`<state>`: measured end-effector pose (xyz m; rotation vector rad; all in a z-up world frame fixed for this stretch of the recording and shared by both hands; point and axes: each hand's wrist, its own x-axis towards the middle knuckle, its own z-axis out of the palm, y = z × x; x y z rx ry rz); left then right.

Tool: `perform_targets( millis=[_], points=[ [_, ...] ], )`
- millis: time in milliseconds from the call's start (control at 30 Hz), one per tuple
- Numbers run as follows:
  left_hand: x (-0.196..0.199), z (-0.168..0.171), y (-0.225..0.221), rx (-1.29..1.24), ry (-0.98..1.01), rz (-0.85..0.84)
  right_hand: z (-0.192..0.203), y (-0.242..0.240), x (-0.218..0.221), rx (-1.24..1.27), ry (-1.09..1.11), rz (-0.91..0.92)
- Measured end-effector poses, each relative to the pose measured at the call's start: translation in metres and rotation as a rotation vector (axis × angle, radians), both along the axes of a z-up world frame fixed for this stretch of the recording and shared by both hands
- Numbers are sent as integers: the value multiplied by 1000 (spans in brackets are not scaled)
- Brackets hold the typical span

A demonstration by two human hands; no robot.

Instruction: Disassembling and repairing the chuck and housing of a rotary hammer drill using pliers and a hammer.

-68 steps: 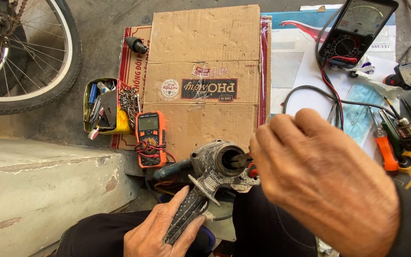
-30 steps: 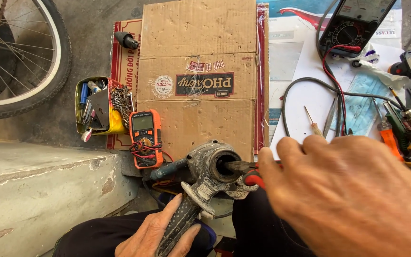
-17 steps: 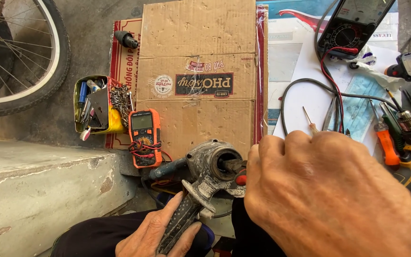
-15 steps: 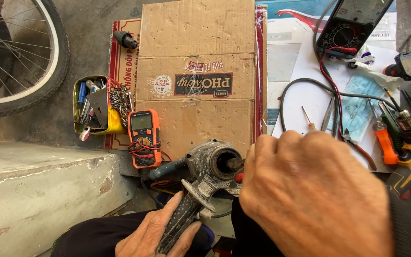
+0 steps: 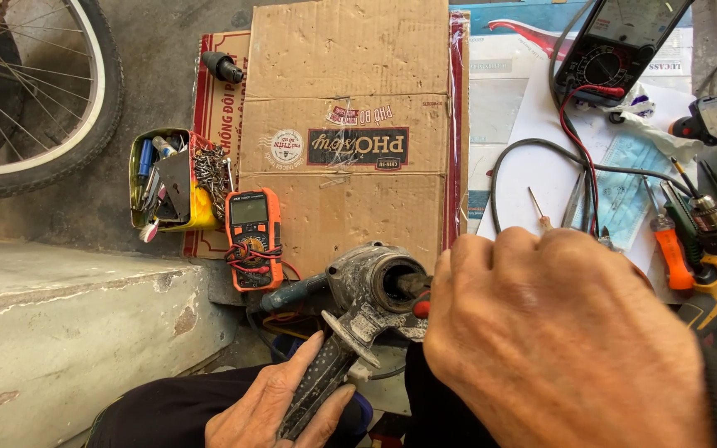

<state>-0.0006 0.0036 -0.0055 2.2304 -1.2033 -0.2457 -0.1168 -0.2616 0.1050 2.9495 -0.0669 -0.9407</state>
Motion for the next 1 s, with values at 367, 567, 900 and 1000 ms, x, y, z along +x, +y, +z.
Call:
perform_targets(
  millis=[367, 567, 900, 1000],
  points=[
    [3, 1, 0, -20, -12, -27, -8, -18, -38, -184, -260, 45],
    [16, -13, 4, -99, -158, -163, -52, -89, -120, 141, -607, -692],
    [94, -181, 61, 417, 430, 11, -264, -131, -223, 835, -1104, -1963],
    [109, -232, 78, 202, 337, -50, -286, -140, -198, 1040, -969, -2113]
  ],
)
